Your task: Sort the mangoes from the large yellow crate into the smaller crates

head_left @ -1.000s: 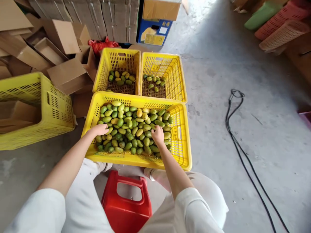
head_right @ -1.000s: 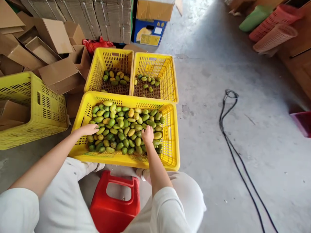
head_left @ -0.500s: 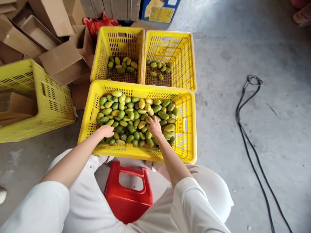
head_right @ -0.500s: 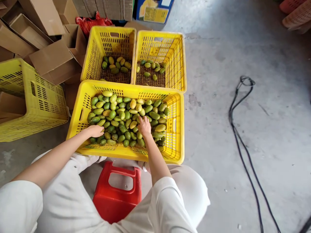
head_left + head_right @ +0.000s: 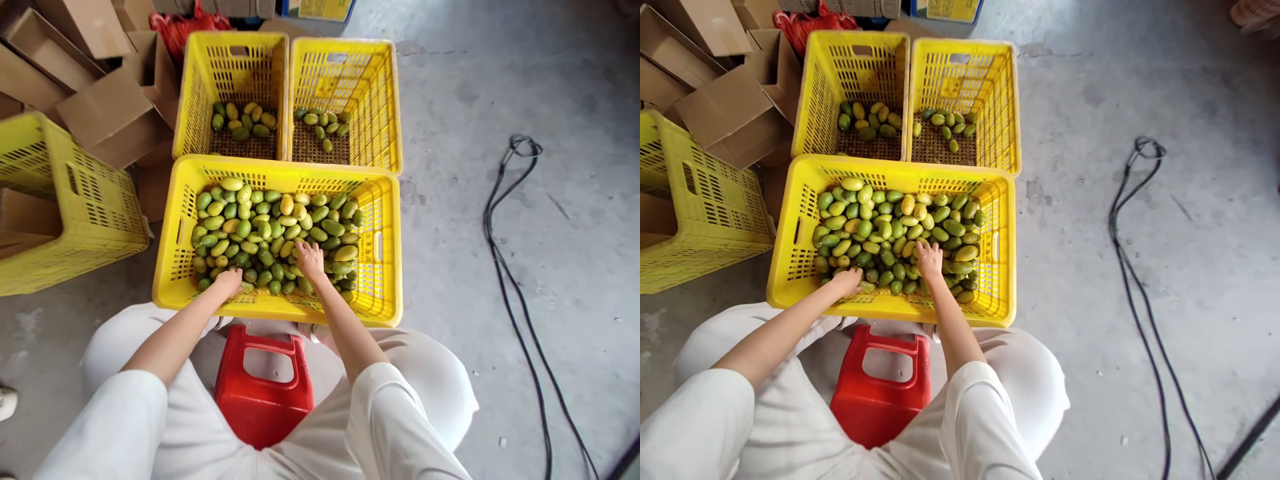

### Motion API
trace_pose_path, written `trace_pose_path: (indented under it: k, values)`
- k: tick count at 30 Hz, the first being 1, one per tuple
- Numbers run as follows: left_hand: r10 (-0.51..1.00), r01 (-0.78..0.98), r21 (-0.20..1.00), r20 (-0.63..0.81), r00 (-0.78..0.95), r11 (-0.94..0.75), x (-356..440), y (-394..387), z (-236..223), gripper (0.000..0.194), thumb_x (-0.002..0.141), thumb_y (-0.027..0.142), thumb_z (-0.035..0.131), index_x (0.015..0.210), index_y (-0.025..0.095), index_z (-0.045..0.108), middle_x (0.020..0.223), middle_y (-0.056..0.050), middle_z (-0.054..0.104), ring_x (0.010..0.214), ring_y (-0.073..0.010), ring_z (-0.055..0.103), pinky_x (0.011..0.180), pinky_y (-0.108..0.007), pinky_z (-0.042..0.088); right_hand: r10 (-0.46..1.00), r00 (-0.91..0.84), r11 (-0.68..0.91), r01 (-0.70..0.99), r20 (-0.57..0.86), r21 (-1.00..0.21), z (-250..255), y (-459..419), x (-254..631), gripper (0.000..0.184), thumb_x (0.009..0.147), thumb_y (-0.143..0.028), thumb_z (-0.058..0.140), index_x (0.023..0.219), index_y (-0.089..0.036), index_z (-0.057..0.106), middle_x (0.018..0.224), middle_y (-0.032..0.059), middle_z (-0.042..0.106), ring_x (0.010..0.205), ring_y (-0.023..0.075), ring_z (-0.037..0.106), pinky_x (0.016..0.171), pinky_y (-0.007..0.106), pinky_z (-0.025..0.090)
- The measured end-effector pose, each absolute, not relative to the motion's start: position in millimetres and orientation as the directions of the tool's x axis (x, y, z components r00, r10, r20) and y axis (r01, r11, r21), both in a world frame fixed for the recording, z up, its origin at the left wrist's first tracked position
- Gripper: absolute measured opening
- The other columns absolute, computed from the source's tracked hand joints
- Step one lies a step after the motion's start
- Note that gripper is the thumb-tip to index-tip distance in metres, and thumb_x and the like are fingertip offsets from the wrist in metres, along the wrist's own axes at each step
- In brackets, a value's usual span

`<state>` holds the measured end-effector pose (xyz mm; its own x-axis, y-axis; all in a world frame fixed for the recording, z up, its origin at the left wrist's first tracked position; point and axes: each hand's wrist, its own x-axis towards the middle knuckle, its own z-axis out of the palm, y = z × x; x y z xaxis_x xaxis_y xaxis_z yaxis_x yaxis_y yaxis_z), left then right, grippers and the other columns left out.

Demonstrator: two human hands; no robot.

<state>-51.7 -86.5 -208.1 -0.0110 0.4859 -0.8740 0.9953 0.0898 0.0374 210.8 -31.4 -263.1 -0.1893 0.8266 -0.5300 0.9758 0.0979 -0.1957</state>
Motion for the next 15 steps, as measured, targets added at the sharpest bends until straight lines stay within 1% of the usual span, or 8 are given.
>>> trace_pose_path:
  k: [3, 6, 8, 12, 14, 15]
  values:
    - [0.497, 0.993, 0.007, -0.866, -0.054, 0.12, -45, -96, -211, 0.05, 0.111, 0.045, 0.082, 0.154, 0.02, 0.073, 0.155, -0.016, 0.073, 0.131, -0.0322, 0.077, 0.109, -0.055, 0.069, 0.804, -0.21, 0.116, 0.973, -0.557, -0.2, -261, -33, 208, 0.048, 0.104, -0.02, 0.071, 0.151, -0.02, 0.072, 0.149, 0.0259, 0.079, 0.143, 0.0454, 0.059, 0.115, 0.054, 0.049]
    - [0.504, 0.99, -0.009, -0.86, -0.079, 0.138, -42, -100, -212, 0.049, 0.112, 0.045, 0.081, 0.153, 0.02, 0.073, 0.155, -0.016, 0.073, 0.131, -0.0318, 0.077, 0.109, -0.055, 0.069, 0.78, -0.245, 0.142, 0.965, -0.576, -0.219, -258, -35, 205, 0.034, 0.103, -0.024, 0.075, 0.136, -0.021, 0.078, 0.135, 0.0231, 0.086, 0.142, 0.0435, 0.061, 0.115, 0.051, 0.048]
    - [0.5, 0.989, -0.01, -0.862, -0.081, 0.144, -44, -100, -214, 0.049, 0.112, 0.045, 0.081, 0.153, 0.021, 0.073, 0.155, -0.016, 0.073, 0.131, -0.0318, 0.077, 0.109, -0.055, 0.069, 0.77, -0.266, 0.156, 0.96, -0.58, -0.233, -255, -36, 206, 0.027, 0.103, -0.026, 0.076, 0.129, -0.021, 0.08, 0.134, 0.0219, 0.087, 0.141, 0.0414, 0.063, 0.113, 0.048, 0.048]
    - [0.472, 0.986, 0.017, -0.879, -0.064, 0.165, -56, -92, -217, 0.05, 0.111, 0.045, 0.082, 0.153, 0.02, 0.073, 0.155, -0.016, 0.073, 0.132, -0.0322, 0.077, 0.109, -0.055, 0.069, 0.761, -0.282, 0.161, 0.954, -0.584, -0.251, -244, -35, 211, 0.027, 0.101, -0.023, 0.075, 0.128, -0.02, 0.081, 0.131, 0.0185, 0.088, 0.132, 0.0366, 0.07, 0.104, 0.04, 0.05]
    - [0.462, 0.98, 0.057, -0.886, -0.038, 0.19, -65, -86, -218, 0.048, 0.112, 0.045, 0.081, 0.153, 0.021, 0.073, 0.156, -0.015, 0.073, 0.132, -0.0314, 0.077, 0.109, -0.054, 0.069, 0.761, -0.286, 0.157, 0.952, -0.583, -0.263, -237, -32, 215, 0.031, 0.101, -0.021, 0.075, 0.13, -0.021, 0.082, 0.13, 0.0153, 0.089, 0.124, 0.0332, 0.075, 0.095, 0.035, 0.05]
    - [0.469, 0.973, 0.1, -0.883, -0.011, 0.21, -69, -83, -218, 0.047, 0.112, 0.045, 0.081, 0.153, 0.022, 0.074, 0.155, -0.015, 0.073, 0.132, -0.0312, 0.077, 0.109, -0.054, 0.069, 0.762, -0.288, 0.154, 0.951, -0.58, -0.269, -232, -30, 218, 0.032, 0.101, -0.02, 0.075, 0.132, -0.023, 0.082, 0.131, 0.0137, 0.089, 0.121, 0.0313, 0.076, 0.091, 0.033, 0.05]
